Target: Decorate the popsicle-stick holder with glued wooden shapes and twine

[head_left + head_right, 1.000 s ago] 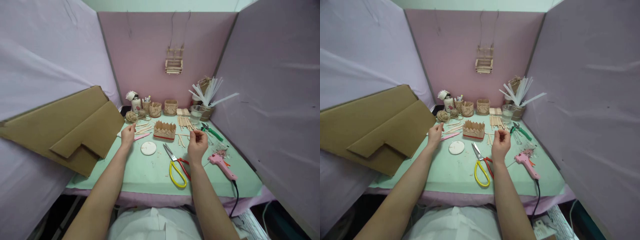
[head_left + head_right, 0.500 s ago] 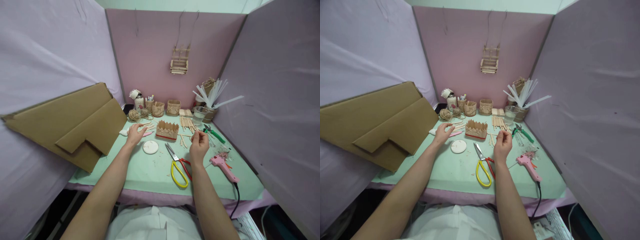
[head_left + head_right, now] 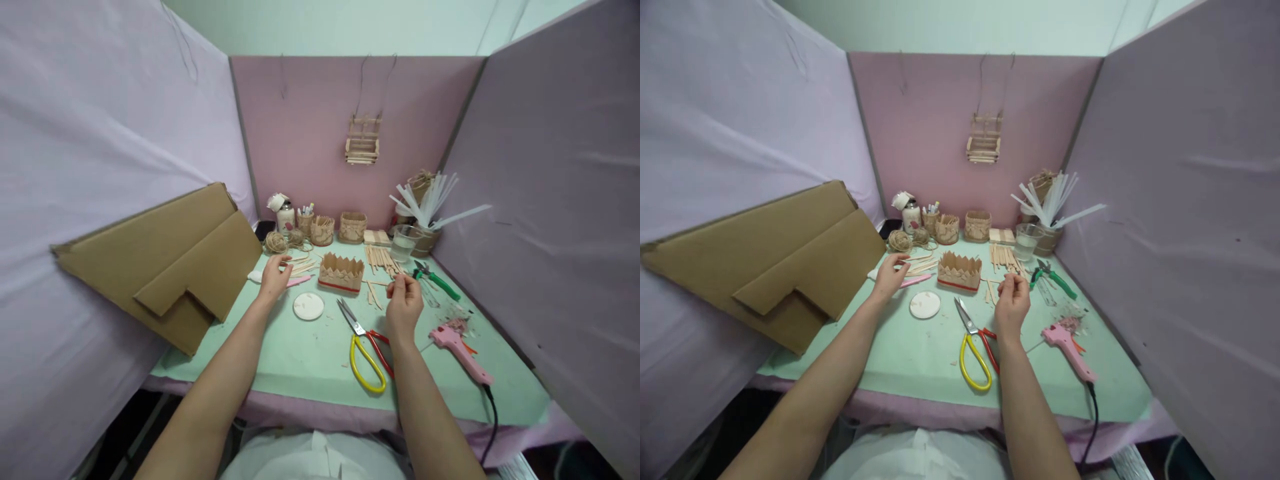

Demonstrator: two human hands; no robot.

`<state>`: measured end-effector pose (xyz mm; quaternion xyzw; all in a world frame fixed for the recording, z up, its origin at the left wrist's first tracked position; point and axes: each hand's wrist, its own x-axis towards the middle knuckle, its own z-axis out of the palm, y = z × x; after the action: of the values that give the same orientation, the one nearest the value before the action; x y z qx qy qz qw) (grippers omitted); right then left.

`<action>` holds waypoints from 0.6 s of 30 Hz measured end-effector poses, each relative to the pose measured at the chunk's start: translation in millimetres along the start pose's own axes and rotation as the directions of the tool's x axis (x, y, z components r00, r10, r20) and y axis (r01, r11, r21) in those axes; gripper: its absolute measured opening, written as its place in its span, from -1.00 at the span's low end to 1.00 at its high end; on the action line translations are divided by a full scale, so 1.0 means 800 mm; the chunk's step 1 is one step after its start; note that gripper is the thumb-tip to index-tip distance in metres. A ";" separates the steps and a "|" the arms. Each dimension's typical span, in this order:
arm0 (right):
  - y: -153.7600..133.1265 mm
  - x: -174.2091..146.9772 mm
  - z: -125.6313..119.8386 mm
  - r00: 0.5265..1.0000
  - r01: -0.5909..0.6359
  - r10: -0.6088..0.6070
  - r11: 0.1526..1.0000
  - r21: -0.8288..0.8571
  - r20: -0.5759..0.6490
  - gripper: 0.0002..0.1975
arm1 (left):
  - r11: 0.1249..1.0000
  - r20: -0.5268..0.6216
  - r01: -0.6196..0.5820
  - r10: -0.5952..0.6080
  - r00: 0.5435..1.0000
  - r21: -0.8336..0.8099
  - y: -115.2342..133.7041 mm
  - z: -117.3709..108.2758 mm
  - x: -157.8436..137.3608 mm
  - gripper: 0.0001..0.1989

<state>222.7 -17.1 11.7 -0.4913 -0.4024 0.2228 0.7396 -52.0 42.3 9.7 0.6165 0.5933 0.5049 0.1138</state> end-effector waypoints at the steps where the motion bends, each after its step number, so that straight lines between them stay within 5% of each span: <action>1: 0.001 0.000 0.000 1.000 -0.013 0.013 1.000 0.000 0.006 -0.70 | 0.999 0.021 0.026 -0.025 0.999 -0.038 0.002 -0.006 0.002 -0.79; 5: 0.007 0.001 0.003 0.999 -0.028 0.029 0.999 -0.030 0.022 -0.66 | 0.988 0.118 0.124 -0.113 0.987 -0.092 0.013 -0.042 0.015 -0.77; 11: 0.007 -0.001 0.004 0.998 -0.038 0.041 0.997 -0.066 0.048 -0.68 | 0.990 0.074 0.134 -0.138 0.988 0.047 0.002 -0.097 0.040 -0.77; 15: 0.007 -0.002 0.005 0.996 -0.051 0.055 0.996 -0.074 0.064 -0.70 | 0.972 -0.052 0.127 -0.119 0.992 0.197 -0.017 -0.097 0.060 -0.75; 18: 0.009 -0.002 0.006 0.995 -0.059 0.065 0.996 -0.068 0.081 -0.70 | 0.948 -0.042 0.083 -0.074 0.996 0.307 -0.023 -0.075 0.085 -0.71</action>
<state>218.5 -12.7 5.7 -0.5180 -0.4244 0.2526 0.6984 -123.4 76.8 57.2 0.5951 0.6904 0.4105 0.0274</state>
